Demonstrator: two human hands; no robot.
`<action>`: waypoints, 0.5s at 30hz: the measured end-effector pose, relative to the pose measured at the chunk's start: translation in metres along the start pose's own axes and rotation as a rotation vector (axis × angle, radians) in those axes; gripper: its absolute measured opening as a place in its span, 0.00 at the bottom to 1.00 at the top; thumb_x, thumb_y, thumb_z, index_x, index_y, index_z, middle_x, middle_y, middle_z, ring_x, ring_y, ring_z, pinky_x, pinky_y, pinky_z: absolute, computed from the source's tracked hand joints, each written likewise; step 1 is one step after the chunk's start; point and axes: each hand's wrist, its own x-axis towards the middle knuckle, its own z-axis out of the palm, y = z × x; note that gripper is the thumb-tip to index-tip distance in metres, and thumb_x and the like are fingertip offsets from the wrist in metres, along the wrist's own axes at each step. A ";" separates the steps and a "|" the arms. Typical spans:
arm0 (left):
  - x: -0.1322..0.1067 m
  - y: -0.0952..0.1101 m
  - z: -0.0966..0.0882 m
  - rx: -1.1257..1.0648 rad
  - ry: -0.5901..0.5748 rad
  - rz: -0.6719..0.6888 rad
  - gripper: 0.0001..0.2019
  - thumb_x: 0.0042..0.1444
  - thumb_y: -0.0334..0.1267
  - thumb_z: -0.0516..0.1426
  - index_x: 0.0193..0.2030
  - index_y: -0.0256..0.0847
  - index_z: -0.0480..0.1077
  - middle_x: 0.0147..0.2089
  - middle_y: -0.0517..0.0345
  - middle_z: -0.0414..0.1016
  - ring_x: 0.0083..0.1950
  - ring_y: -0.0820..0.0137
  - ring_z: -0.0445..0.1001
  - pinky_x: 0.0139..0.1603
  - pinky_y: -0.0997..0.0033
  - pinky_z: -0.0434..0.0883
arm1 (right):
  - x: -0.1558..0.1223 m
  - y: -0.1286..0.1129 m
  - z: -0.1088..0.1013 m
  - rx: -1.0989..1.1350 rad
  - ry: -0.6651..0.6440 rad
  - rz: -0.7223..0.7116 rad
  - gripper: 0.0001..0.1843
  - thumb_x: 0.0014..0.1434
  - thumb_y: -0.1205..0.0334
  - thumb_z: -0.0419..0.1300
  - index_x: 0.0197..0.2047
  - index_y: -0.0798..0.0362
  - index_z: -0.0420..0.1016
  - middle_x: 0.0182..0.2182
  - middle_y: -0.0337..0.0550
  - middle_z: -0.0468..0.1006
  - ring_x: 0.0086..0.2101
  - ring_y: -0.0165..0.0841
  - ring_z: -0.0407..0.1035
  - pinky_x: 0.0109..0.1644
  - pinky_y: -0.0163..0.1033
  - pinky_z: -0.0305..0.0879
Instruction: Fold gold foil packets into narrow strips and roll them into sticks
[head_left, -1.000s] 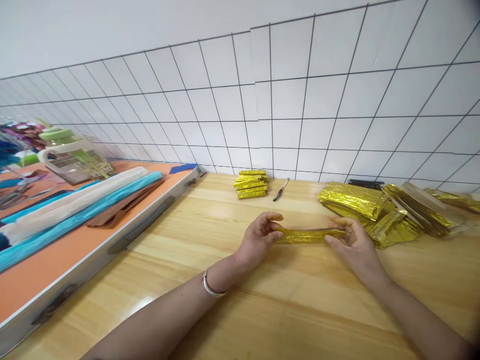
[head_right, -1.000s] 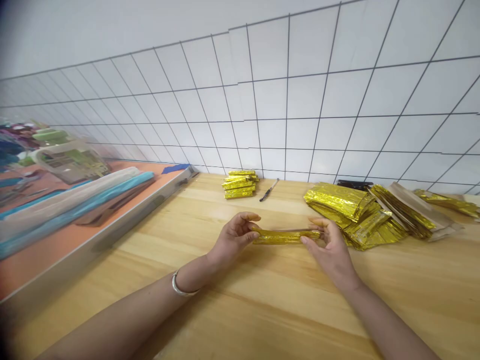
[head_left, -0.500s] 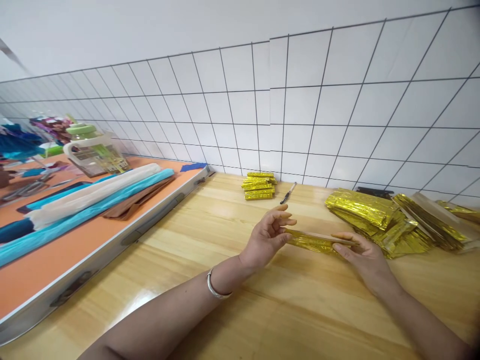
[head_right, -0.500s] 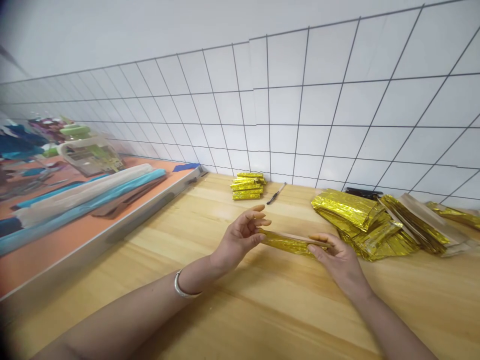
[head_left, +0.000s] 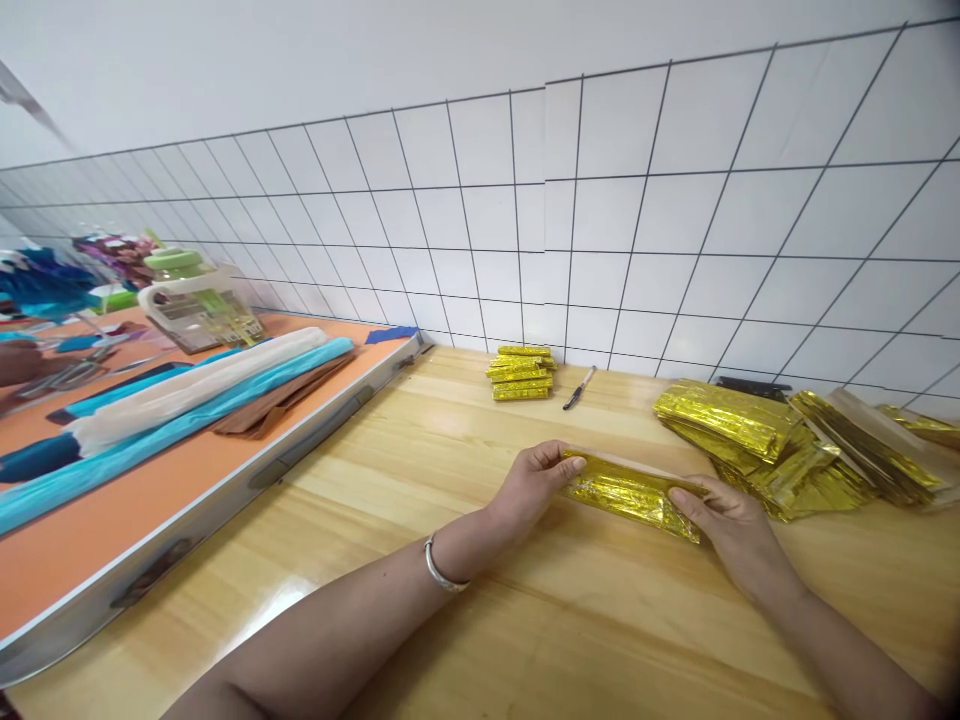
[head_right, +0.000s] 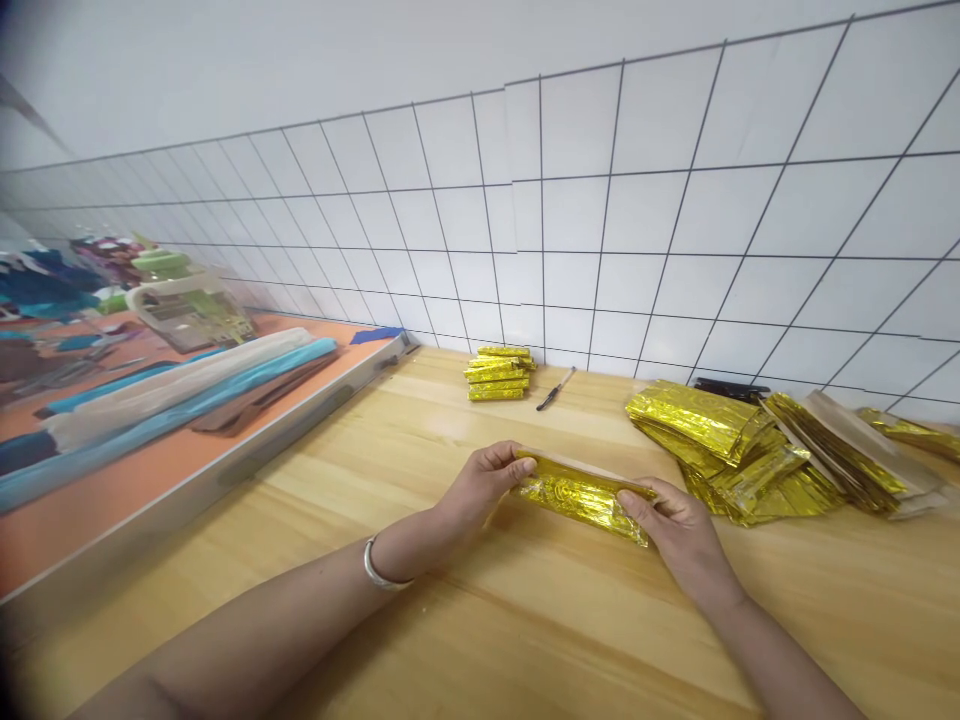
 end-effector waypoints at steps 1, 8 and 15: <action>0.000 -0.001 0.000 0.001 0.012 -0.002 0.14 0.49 0.46 0.63 0.31 0.34 0.71 0.28 0.60 0.70 0.29 0.77 0.64 0.33 0.75 0.60 | 0.000 0.000 0.000 0.004 -0.011 0.003 0.14 0.52 0.50 0.64 0.39 0.49 0.77 0.29 0.39 0.76 0.30 0.33 0.68 0.31 0.36 0.64; 0.001 -0.003 0.002 -0.034 0.069 -0.006 0.18 0.45 0.46 0.66 0.26 0.36 0.64 0.23 0.65 0.64 0.24 0.80 0.59 0.27 0.77 0.54 | -0.002 -0.007 0.003 0.006 0.025 0.015 0.17 0.51 0.48 0.63 0.41 0.49 0.75 0.34 0.41 0.77 0.33 0.36 0.69 0.34 0.38 0.66; -0.001 -0.002 0.005 -0.042 0.101 -0.007 0.20 0.45 0.47 0.65 0.24 0.37 0.60 0.21 0.67 0.60 0.23 0.81 0.55 0.26 0.77 0.51 | -0.002 -0.006 0.004 -0.031 0.029 -0.033 0.15 0.52 0.49 0.63 0.40 0.49 0.76 0.33 0.40 0.77 0.32 0.34 0.68 0.33 0.36 0.65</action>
